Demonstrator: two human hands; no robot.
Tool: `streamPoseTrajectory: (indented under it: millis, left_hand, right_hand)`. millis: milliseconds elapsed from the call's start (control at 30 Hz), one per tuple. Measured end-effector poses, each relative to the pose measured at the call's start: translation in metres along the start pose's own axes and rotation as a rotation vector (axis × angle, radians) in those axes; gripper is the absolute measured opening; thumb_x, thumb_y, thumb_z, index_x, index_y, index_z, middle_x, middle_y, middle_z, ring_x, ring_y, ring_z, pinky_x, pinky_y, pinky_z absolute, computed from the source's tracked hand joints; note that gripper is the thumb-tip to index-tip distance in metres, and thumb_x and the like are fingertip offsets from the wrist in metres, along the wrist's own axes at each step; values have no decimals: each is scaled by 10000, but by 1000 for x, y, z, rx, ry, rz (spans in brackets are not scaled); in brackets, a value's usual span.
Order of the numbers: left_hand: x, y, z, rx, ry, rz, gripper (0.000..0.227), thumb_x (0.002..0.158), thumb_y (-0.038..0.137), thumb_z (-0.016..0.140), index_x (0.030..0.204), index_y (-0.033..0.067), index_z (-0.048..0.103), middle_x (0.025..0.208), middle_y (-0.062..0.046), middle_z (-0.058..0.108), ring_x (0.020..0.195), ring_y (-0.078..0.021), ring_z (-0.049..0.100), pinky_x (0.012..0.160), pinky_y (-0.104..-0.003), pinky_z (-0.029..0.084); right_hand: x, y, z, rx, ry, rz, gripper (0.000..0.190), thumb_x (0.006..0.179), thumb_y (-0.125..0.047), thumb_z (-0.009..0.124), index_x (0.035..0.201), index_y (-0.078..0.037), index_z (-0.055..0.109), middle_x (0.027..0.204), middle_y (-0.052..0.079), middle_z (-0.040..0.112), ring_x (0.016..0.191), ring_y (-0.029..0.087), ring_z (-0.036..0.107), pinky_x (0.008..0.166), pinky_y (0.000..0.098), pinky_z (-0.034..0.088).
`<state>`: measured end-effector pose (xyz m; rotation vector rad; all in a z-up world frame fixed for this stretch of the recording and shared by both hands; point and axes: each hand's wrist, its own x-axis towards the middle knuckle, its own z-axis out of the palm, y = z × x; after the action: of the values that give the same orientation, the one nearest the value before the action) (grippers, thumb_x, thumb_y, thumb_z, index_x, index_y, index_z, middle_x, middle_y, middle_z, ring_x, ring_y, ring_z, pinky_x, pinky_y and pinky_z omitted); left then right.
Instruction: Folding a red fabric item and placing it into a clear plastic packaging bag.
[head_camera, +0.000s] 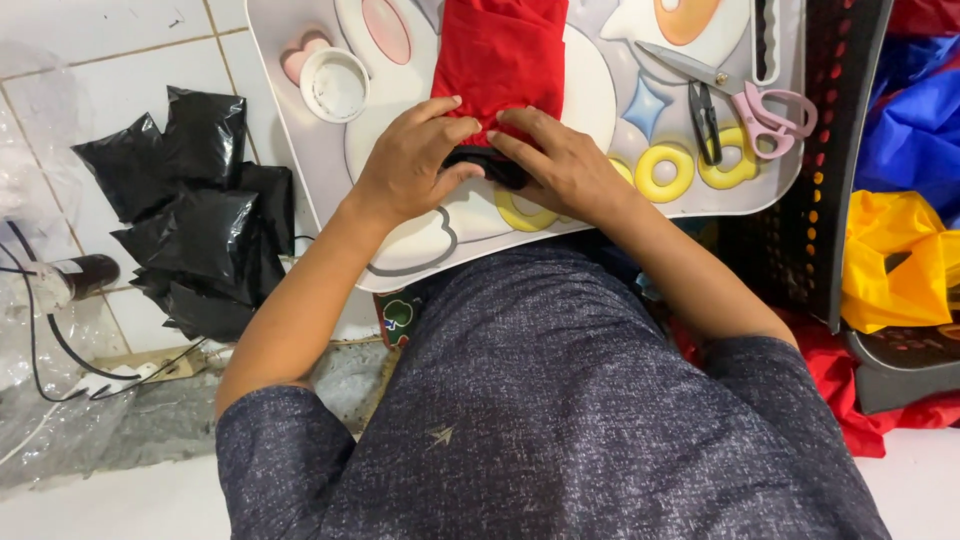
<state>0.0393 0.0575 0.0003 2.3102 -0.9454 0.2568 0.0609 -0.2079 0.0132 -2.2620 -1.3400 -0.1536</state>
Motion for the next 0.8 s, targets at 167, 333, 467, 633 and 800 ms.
streamPoseTrajectory:
  millis: [167, 333, 467, 633, 800]
  left_hand:
    - [14, 7, -3, 66, 153, 109, 273, 1119, 336, 511, 1120, 71, 578, 1008, -123, 711, 1007, -362, 698, 870, -455, 591]
    - [20, -10, -14, -64, 59, 80, 671, 1029, 589, 409, 1241, -9, 629, 1281, -191, 542, 1011, -331, 680, 782, -463, 606]
    - [35, -27, -14, -80, 20, -2, 690, 894, 528, 772, 1222, -67, 645, 1178, -172, 604, 1060, -321, 627, 868, -447, 564]
    - [58, -37, -13, -266, -29, -236, 385, 996, 269, 818, 1081, -59, 636, 988, -135, 648, 840, -284, 612, 716, -388, 484]
    - [65, -55, 7, -234, -18, -376, 402, 1078, 284, 604, 1385, 37, 523, 1295, -213, 694, 1141, -419, 670, 904, -488, 524]
  right_hand:
    - [6, 9, 2, 76, 111, 17, 330, 933, -52, 795, 1235, -28, 667, 1168, 123, 694, 1033, 337, 685, 754, 408, 574]
    - [18, 30, -9, 241, -6, 187, 326, 959, -131, 770, 1266, -76, 672, 1031, 79, 748, 860, 270, 683, 684, 369, 492]
    - [38, 39, -22, 448, -95, 423, 215, 970, -147, 775, 1167, -103, 702, 821, 12, 654, 643, 156, 518, 626, 294, 383]
    - [48, 51, -21, 574, -79, 535, 133, 1034, -146, 704, 1137, -66, 680, 920, 42, 657, 772, 146, 517, 647, 290, 393]
    - [51, 49, -17, 598, 84, 667, 161, 1056, -208, 654, 1153, -80, 646, 983, 43, 703, 833, 133, 611, 653, 268, 463]
